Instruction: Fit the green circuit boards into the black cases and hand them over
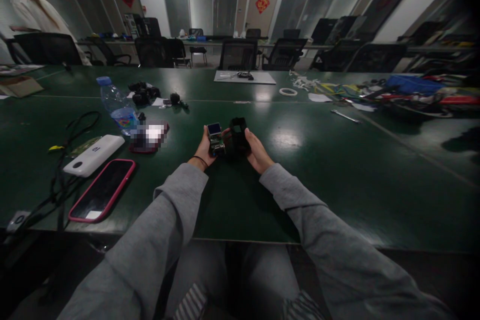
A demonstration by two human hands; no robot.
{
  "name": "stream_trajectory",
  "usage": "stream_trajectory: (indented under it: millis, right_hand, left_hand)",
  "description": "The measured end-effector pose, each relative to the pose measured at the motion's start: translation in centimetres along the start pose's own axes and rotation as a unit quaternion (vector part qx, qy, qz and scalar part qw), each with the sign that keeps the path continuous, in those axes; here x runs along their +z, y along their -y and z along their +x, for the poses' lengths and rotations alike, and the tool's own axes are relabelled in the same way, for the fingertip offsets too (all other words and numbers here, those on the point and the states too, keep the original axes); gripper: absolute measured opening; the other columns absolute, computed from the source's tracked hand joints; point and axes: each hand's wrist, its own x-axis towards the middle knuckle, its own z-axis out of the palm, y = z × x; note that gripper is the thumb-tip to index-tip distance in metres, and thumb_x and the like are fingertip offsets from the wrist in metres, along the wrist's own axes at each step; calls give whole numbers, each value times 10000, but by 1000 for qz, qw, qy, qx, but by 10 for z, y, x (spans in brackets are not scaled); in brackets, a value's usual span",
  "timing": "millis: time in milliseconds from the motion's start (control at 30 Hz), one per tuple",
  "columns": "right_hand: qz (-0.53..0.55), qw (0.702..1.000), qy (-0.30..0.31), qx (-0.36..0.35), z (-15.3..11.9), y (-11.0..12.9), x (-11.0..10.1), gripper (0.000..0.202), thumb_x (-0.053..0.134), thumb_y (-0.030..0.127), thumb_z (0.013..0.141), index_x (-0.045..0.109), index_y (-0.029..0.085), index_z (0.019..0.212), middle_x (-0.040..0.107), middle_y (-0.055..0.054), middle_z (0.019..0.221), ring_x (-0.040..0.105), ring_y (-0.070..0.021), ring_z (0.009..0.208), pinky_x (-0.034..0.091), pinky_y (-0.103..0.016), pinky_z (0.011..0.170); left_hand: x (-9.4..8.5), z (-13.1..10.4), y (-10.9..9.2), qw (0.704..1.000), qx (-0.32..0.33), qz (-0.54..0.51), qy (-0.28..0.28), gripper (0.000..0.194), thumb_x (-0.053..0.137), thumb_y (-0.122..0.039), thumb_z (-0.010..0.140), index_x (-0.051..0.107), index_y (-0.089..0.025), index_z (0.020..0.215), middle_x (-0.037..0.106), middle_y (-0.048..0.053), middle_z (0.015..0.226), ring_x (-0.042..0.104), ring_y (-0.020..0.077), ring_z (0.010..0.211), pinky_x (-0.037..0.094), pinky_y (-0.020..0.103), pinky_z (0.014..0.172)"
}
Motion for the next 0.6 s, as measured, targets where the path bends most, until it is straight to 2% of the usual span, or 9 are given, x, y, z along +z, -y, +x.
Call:
stream_trajectory:
  millis: [100, 167, 267, 400, 467, 500, 533, 600]
  right_hand:
    - [48, 998, -1, 32, -1, 0, 2, 679, 679, 644, 755, 509, 201, 1240, 589, -106, 1233, 596, -220, 1101, 514, -441, 961]
    - [45, 999, -5, 25, 0, -2, 1, 723, 780, 552, 670, 502, 192, 1232, 570, -109, 1262, 566, -222, 1156, 485, -440, 1011]
    - [39, 999, -27, 22, 2, -8, 1, 768, 828, 443, 599, 487, 178, 1235, 555, -114, 1275, 541, -231, 1195, 452, -453, 1053]
    - [5, 993, -112, 22, 2, -13, -9, 810, 825, 413, 573, 439, 214, 1257, 561, -87, 1250, 554, -230, 1174, 448, -475, 1049]
    - [-26, 987, -156, 15, 1, -12, -30, 794, 832, 440, 557, 460, 221, 1223, 587, -68, 1185, 582, -232, 1112, 468, -479, 1015]
    - [-43, 983, -178, 14, -2, -10, -49, 769, 840, 446, 544, 488, 217, 1188, 601, -61, 1140, 596, -233, 1069, 479, -474, 990]
    - [-62, 977, -202, 14, -5, -8, -73, 725, 844, 446, 542, 520, 213, 1147, 613, -58, 1096, 607, -231, 1021, 490, -463, 959]
    - [-111, 958, -262, 22, -18, 1, -137, 583, 843, 420, 564, 586, 206, 1042, 628, -67, 1004, 616, -215, 909, 496, -431, 877]
  left_hand:
    - [-1, 1, 0, 1000, -3, 1, 10, 538, 312, -591, 957, 599, -187, 1167, 724, 110, 1076, 695, 212, 981, 540, 368, 863]
    - [-1, 1, 1, 1000, -4, 0, 11, 544, 306, -592, 957, 595, -185, 1173, 722, 113, 1080, 695, 215, 985, 539, 370, 866]
    - [-1, 1, 1, 1000, -7, 0, 16, 548, 293, -595, 959, 596, -183, 1153, 719, 118, 1089, 693, 218, 994, 536, 376, 872]
    - [-2, 0, 1, 1000, -10, 11, 19, 526, 298, -583, 963, 597, -180, 1121, 710, 122, 1121, 686, 218, 1009, 537, 370, 856]
    - [-2, -1, 1, 1000, -12, 14, 22, 527, 291, -579, 966, 599, -181, 1122, 704, 121, 1138, 682, 217, 1015, 538, 360, 839]
    - [-2, -1, 1, 1000, -13, 14, 25, 529, 288, -578, 967, 600, -180, 1121, 701, 120, 1144, 680, 215, 1017, 536, 355, 834]
    - [-2, -2, 1, 999, -12, 14, 28, 530, 286, -577, 968, 603, -179, 1115, 698, 120, 1149, 678, 214, 1017, 534, 352, 834]
    - [-2, -2, 1, 999, -10, 14, 34, 522, 290, -569, 971, 608, -174, 1095, 693, 118, 1154, 674, 212, 1018, 528, 351, 846]
